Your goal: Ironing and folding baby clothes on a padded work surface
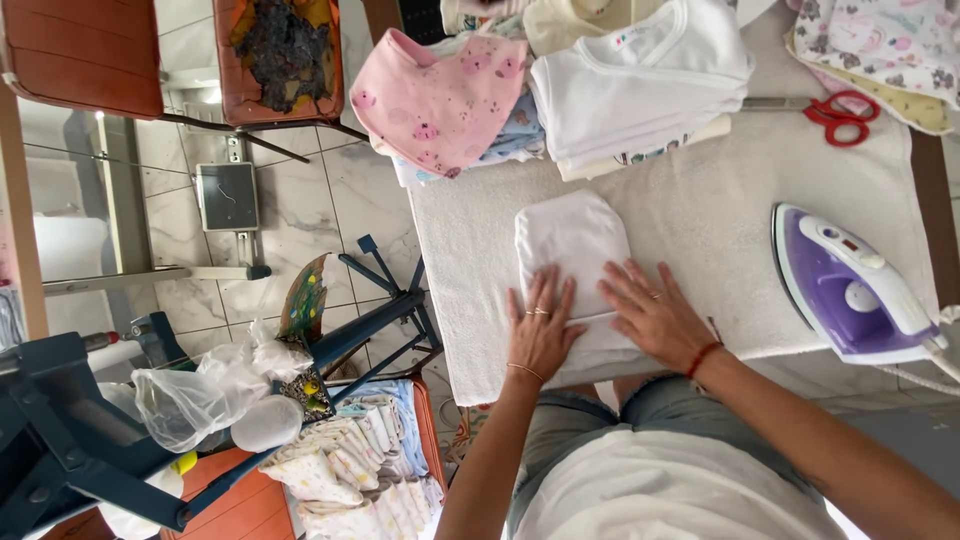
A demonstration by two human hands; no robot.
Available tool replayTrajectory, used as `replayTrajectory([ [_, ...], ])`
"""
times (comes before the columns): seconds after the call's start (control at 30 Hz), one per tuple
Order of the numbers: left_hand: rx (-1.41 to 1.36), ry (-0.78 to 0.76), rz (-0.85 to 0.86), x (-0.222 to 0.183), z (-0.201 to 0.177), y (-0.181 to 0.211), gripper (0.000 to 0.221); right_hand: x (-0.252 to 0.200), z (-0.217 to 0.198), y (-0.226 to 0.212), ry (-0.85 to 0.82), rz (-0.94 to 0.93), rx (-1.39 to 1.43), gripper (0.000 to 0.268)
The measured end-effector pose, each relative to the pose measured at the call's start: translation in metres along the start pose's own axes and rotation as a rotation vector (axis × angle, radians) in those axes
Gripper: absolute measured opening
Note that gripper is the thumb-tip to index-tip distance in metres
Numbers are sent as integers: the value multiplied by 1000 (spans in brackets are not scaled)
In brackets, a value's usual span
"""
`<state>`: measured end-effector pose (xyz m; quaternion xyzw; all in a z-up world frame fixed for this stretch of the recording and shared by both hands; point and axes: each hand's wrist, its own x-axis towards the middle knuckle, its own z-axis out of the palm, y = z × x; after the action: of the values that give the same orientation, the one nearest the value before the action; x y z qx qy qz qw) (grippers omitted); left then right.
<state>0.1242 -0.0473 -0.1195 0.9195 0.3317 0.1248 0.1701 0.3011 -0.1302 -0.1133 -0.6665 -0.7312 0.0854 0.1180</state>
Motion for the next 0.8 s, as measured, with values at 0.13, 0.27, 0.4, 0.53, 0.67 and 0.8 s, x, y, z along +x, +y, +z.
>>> replayTrajectory([
  [0.13, -25, 21, -44, 22, -10, -31, 67, 16, 1, 9, -111, 214, -46, 75],
  [0.27, -322, 145, -396, 49, -15, -52, 35, 29, -2, 27, -67, 483, 33, 56],
  [0.4, -511, -57, -777, 52, 38, -95, 26, 52, 30, 56, 77, 513, 325, 36],
  [0.53, -533, -11, -682, 69, 24, -86, 25, 92, 25, 71, -115, 728, 522, 38],
  [0.67, -359, 86, -387, 76, 5, -84, 24, 99, 8, 77, -157, 775, 509, 33],
  [0.8, 3, 34, -285, 82, 0, -92, 28, 85, 36, 88, 71, 732, 469, 24],
])
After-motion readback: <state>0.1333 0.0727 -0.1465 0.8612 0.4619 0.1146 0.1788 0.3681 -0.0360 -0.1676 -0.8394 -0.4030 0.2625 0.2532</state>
